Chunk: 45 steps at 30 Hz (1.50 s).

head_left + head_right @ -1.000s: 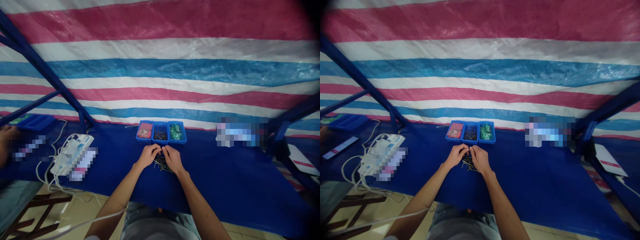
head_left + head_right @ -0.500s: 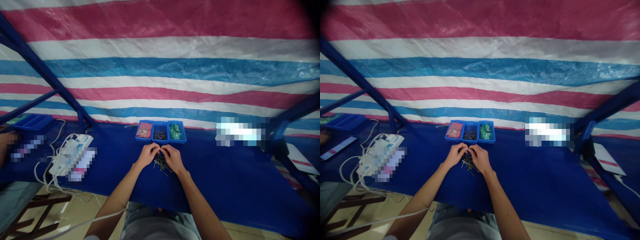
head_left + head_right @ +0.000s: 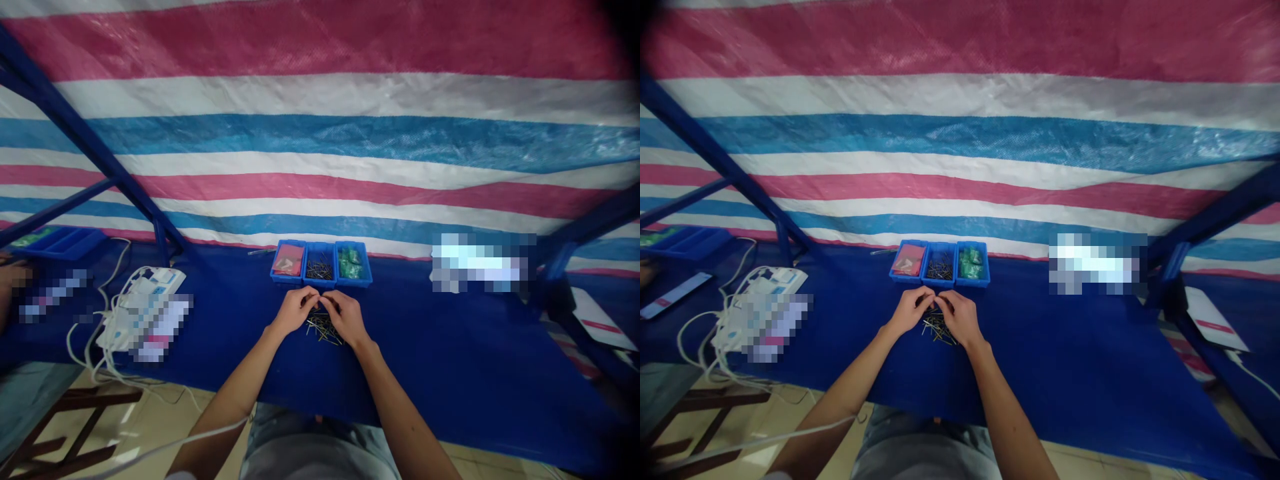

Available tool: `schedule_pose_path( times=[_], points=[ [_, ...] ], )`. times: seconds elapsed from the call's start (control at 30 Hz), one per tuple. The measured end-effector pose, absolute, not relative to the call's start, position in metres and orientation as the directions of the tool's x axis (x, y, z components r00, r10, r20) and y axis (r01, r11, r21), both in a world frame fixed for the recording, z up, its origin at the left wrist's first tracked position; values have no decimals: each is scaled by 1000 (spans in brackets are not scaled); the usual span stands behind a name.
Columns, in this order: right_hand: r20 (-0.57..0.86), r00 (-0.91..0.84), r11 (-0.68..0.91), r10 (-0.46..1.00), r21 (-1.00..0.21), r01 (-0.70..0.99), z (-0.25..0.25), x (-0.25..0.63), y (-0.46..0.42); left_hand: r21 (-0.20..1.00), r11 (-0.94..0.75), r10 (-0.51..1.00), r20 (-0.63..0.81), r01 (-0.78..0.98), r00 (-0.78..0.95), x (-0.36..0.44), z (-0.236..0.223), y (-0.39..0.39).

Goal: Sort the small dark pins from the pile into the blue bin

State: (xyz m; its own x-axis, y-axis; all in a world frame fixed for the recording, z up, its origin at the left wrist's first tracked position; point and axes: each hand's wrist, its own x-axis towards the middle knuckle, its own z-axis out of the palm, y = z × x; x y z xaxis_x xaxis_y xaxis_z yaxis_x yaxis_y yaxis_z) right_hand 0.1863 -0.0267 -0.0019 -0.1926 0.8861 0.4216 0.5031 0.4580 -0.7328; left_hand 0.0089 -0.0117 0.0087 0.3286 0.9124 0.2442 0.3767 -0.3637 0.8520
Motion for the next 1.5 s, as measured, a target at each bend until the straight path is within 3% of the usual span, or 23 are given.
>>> schedule_pose_path(
  times=[0.67, 1.2, 1.5],
  points=[
    [457, -181, 483, 871, -729, 484, -4, 186, -26, 847, -358, 915, 235, 393, 327, 9, 8, -12],
    [399, -191, 428, 897, -670, 607, -5, 182, -27, 826, -401, 901, 278, 395, 333, 9, 7, -12],
    [373, -143, 387, 917, -740, 550, -12, 183, -22, 834, -387, 905, 262, 393, 336, 9, 5, -11]
  ],
)
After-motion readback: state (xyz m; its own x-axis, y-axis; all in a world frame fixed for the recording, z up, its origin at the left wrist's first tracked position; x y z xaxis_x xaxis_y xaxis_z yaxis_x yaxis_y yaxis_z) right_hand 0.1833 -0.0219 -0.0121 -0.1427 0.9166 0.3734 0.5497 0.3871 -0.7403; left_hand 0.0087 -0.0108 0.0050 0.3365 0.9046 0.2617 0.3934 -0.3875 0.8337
